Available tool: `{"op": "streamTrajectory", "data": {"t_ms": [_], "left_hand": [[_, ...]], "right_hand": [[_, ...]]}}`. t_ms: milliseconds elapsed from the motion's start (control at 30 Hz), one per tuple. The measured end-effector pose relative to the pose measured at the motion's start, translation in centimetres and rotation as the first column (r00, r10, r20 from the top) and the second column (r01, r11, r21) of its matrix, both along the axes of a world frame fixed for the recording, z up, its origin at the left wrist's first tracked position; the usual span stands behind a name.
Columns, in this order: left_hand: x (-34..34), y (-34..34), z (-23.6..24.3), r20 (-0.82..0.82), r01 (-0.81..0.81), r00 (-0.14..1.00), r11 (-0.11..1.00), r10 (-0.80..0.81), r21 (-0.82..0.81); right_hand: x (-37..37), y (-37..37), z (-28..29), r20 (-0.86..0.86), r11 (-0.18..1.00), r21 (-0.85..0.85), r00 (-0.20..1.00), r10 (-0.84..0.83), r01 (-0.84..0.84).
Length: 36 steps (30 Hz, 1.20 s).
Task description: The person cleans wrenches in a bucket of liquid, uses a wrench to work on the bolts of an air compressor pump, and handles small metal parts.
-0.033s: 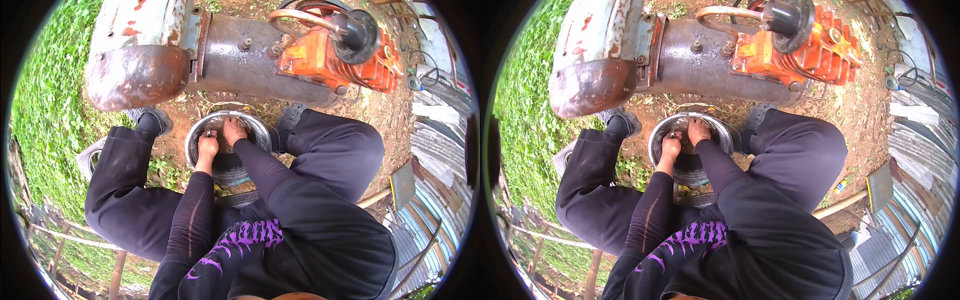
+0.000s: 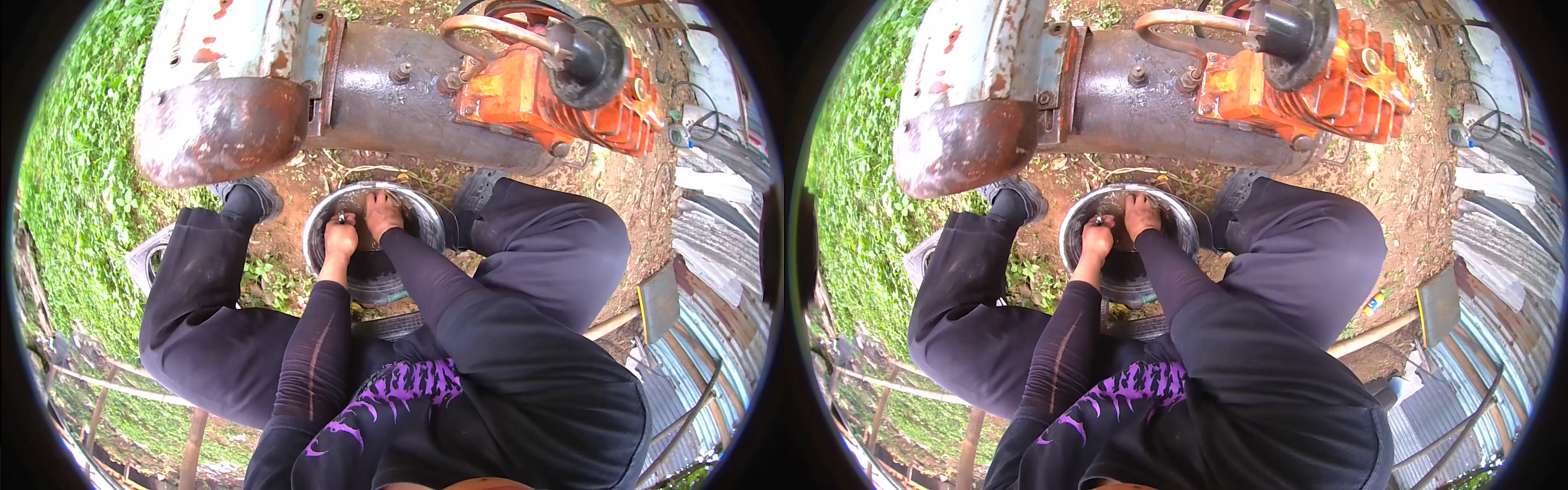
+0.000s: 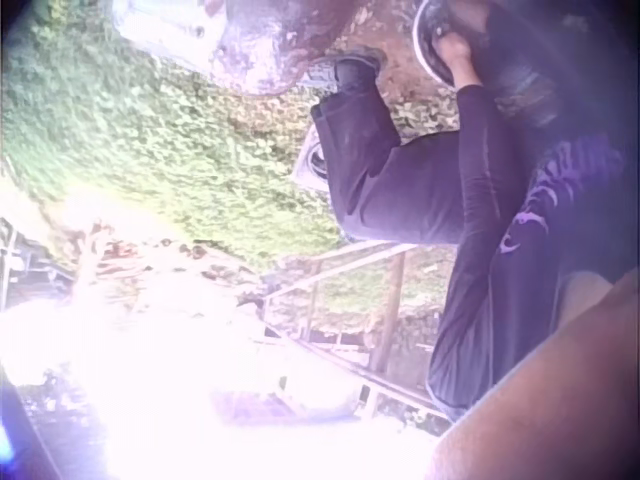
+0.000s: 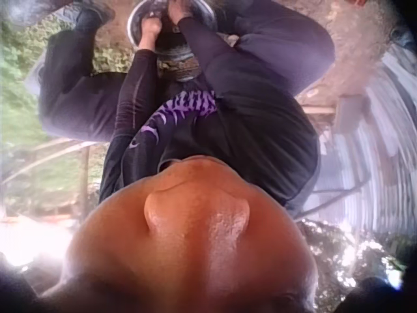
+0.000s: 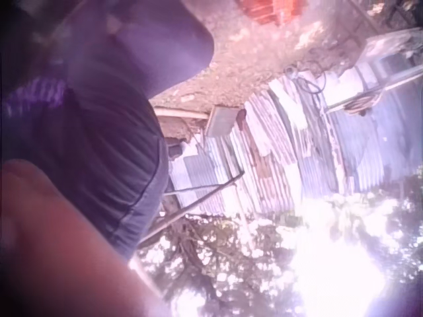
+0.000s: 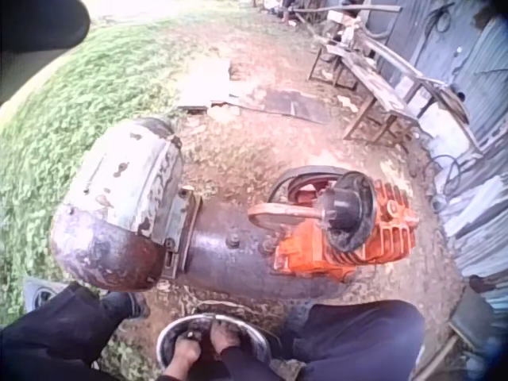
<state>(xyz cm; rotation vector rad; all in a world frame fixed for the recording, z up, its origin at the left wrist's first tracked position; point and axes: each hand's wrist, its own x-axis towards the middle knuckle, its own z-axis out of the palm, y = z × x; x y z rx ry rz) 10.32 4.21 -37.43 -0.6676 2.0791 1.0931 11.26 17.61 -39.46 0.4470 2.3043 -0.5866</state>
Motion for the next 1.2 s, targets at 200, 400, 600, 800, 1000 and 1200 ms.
{"op": "streamTrajectory", "data": {"t_ms": [200,400,600,800,1000,1200], "left_hand": [[-1.2,0.6,1.5,0.066,-0.05,0.996,0.998,0.052,-0.026],[-1.3,1.1,1.5,0.08,-0.077,0.994,0.994,0.071,0.073],[-1.3,2.1,3.3,0.094,0.051,0.994,0.999,-0.051,-0.003],[-1.0,1.3,1.9,0.072,0.107,0.992,0.994,-0.104,-0.034],[-1.0,1.2,1.0,0.071,0.161,0.985,0.985,-0.156,-0.061],[0.2,0.5,-1.3,0.065,-0.033,0.997,0.998,0.036,-0.05]], "right_hand": [[0.4,0.0,-1.3,0.176,0.99,0.048,0.977,0.121,-0.131],[0.2,0.6,-2.1,0.314,0.981,0.145,0.946,0.076,-0.127],[1.6,0.9,-1.5,0.251,0.99,0.135,0.968,0.013,-0.048],[-0.1,2.9,0.9,0.104,0.996,-0.036,0.991,0.087,-0.084],[2.2,1.4,0.0,-0.062,0.992,0.113,0.997,-0.044,0.05],[1.0,1.7,0.3,0.116,0.986,-0.082,0.984,-0.136,0.146]]}}
